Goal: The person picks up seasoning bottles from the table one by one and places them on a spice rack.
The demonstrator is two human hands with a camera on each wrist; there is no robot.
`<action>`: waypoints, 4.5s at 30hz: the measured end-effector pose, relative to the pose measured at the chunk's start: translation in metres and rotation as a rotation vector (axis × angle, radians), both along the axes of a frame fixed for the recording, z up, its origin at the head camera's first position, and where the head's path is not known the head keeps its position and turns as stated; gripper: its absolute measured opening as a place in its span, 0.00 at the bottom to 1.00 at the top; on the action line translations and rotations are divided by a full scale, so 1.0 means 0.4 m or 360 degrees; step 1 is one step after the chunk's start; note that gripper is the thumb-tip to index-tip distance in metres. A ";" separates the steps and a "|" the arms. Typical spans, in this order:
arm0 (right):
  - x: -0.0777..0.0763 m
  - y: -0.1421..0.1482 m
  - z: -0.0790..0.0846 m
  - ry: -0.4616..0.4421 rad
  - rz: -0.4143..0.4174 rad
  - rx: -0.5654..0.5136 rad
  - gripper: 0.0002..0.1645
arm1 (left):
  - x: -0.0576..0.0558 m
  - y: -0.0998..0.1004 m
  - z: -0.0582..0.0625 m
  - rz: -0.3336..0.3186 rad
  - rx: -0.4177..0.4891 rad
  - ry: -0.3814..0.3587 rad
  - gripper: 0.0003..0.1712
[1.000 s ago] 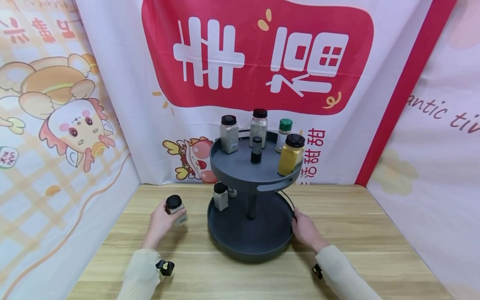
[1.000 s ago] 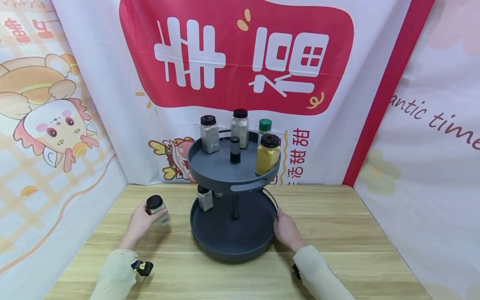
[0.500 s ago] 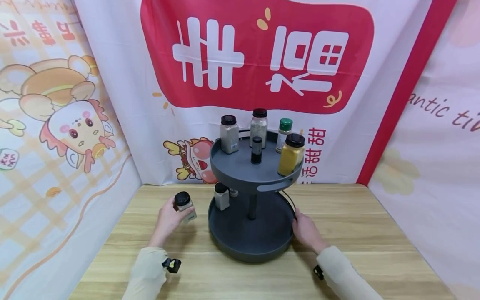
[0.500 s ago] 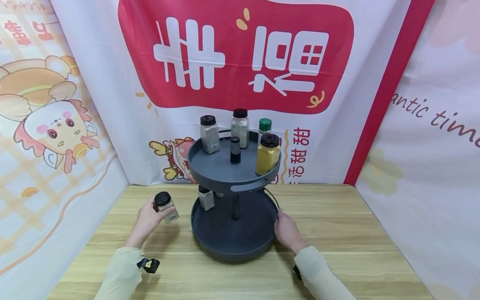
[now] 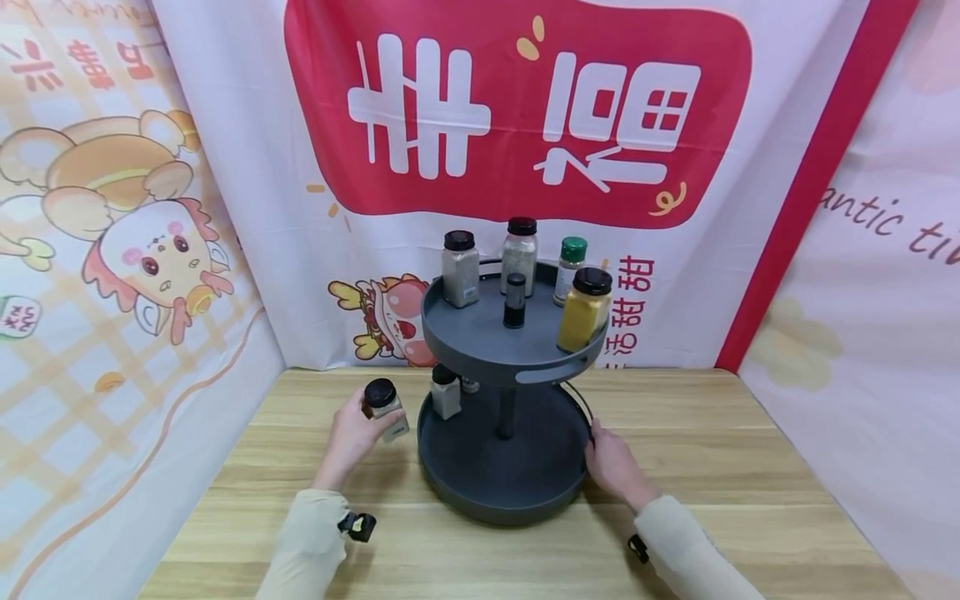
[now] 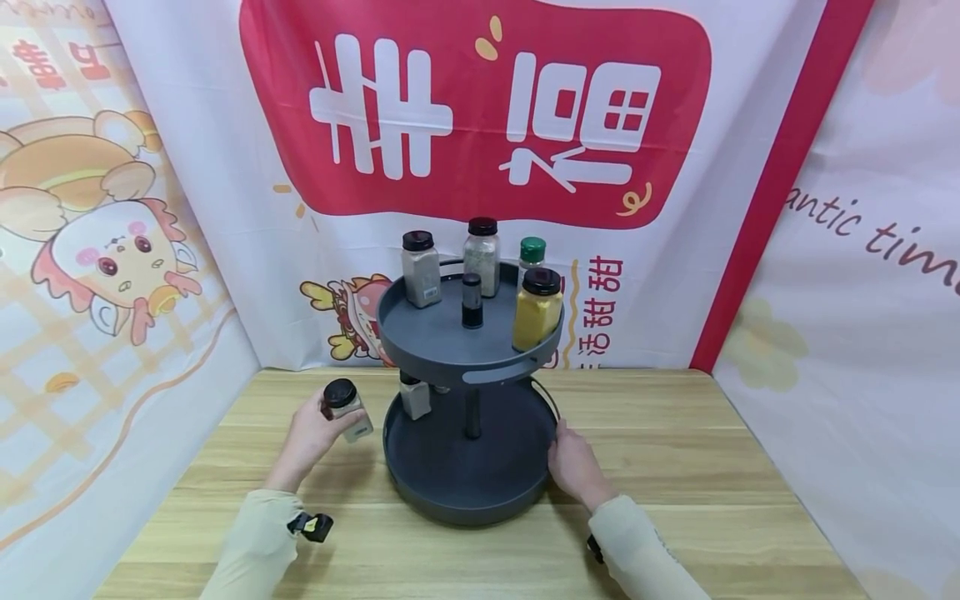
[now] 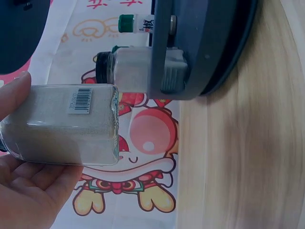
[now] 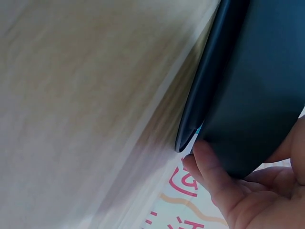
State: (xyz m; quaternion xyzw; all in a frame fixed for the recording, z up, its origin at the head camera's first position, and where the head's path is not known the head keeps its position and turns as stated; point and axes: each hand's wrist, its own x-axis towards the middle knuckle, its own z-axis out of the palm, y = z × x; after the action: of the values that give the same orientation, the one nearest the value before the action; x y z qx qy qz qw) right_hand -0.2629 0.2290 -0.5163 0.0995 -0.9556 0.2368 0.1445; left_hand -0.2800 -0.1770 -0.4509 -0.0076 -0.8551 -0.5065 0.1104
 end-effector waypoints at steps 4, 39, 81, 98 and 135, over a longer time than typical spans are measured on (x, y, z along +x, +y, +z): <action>0.003 -0.001 -0.002 0.0021 -0.0003 0.0002 0.27 | 0.003 0.016 0.008 -0.0009 0.0002 0.0012 0.28; -0.010 0.015 0.009 -0.0338 -0.0089 -0.0300 0.35 | -0.004 0.139 0.006 -0.0246 0.0040 0.0183 0.26; -0.051 0.044 -0.003 -0.0139 0.0170 -0.0113 0.29 | -0.029 0.173 -0.060 -0.0244 0.0005 0.0211 0.28; -0.015 0.026 0.001 -0.0090 0.0120 -0.0061 0.30 | -0.050 0.163 -0.079 -0.0244 0.0018 0.0188 0.29; 0.005 0.015 0.000 -0.0010 0.0103 -0.0065 0.28 | -0.090 0.143 -0.126 -0.0188 -0.0166 0.0157 0.22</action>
State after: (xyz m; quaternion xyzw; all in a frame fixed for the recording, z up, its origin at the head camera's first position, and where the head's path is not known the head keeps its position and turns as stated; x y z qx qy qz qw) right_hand -0.2610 0.2351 -0.5162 0.1267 -0.9472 0.2613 0.1358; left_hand -0.3159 -0.1200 -0.5011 -0.0885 -0.8719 -0.4659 0.1217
